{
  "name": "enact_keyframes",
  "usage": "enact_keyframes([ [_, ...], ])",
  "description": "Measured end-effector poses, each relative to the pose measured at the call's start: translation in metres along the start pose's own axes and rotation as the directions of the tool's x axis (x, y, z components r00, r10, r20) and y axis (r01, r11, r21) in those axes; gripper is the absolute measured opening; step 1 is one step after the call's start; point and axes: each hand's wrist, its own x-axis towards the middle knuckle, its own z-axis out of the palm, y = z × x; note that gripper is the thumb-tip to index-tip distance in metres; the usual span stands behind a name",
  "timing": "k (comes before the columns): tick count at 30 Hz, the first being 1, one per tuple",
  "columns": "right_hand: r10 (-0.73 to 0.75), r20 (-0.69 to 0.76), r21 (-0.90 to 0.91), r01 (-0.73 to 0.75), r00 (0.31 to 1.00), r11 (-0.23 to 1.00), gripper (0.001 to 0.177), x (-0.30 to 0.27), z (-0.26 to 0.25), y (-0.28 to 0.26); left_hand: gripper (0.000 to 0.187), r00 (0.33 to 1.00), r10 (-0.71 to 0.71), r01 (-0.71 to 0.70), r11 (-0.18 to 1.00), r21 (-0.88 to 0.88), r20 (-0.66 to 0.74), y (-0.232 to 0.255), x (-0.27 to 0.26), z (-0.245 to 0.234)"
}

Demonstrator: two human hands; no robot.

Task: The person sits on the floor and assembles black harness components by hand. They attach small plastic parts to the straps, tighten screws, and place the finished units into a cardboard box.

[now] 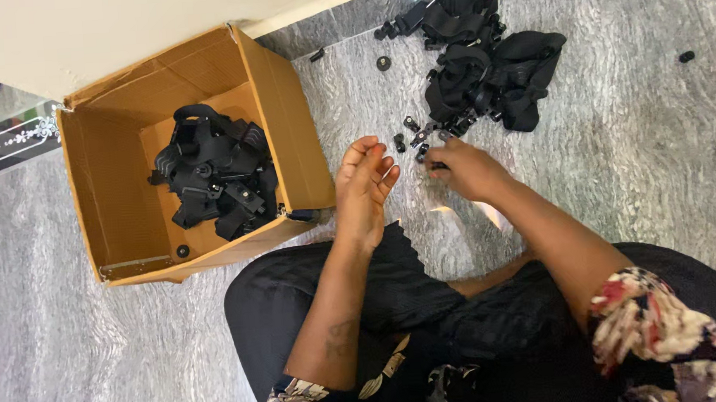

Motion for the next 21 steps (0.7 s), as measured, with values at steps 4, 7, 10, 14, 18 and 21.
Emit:
enact_keyframes([
  [4,-0.201,-0.116,0.093,0.212,0.973,0.973,0.021,-0.021,-0.036,-0.043,0.035,0.994,0.082,-0.103,0.936,0.338,0.075,-0.004,-0.003,0.002],
  [7,-0.257,-0.164,0.104,0.275,0.952,0.956,0.031,-0.042,-0.058,-0.066,0.043,0.979,0.039,-0.128,0.883,0.451,0.200,-0.007,-0.008,0.007],
  [10,-0.139,-0.173,0.179,0.170,0.975,0.969,0.042,-0.056,-0.070,-0.078,0.044,0.961,-0.015,-0.110,0.895,0.432,0.277,-0.009,-0.010,0.012],
  [14,-0.121,-0.283,0.247,0.194,0.952,0.949,0.041,-0.057,-0.078,-0.081,0.041,0.943,-0.001,-0.159,0.878,0.452,0.334,-0.005,-0.012,0.015],
  [18,-0.133,-0.323,0.243,0.218,0.937,0.945,0.036,-0.059,-0.081,-0.082,0.043,0.949,-0.002,-0.124,0.917,0.379,0.314,0.000,-0.012,0.019],
  [21,-0.145,-0.369,0.219,0.237,0.918,0.946,0.029,-0.067,-0.085,-0.084,0.045,0.948,0.002,-0.131,0.914,0.383,0.319,0.001,-0.015,0.019],
])
